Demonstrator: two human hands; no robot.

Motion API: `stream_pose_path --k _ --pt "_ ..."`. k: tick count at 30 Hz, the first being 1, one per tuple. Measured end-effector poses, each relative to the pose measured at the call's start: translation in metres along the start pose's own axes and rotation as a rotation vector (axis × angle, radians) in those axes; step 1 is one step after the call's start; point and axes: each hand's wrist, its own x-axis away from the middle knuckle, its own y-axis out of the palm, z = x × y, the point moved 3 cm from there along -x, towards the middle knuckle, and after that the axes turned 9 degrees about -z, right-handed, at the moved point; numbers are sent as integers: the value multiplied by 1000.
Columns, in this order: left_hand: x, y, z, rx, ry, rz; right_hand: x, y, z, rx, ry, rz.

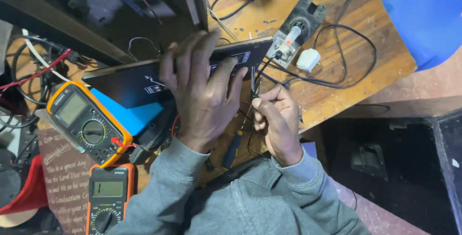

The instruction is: Preparing wires by stripping insulation and twisting them, then manipulating a circuit board for repair.

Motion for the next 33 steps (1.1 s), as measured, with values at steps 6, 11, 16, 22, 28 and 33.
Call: stream_pose_path --k 6,11,16,22,28,33 --pt "-6 -2 -3 25 47 -114 -11 4 -8 -23 4 -103" --pt "-7 -4 -5 66 40 -188 -17 3 -14 -82 -25 -116" --pt "-6 3 -3 71 19 -79 -14 -1 -13 -69 -48 -117" --pt "-15 5 0 -14 -205 -103 -13 -1 -12 -10 -63 -42" --pt "-33 -15 -4 -37 -31 -303 -7 12 -27 488 -283 19" --pt "-32 -19 -7 14 -15 -326 -4 19 -35 596 -227 5"
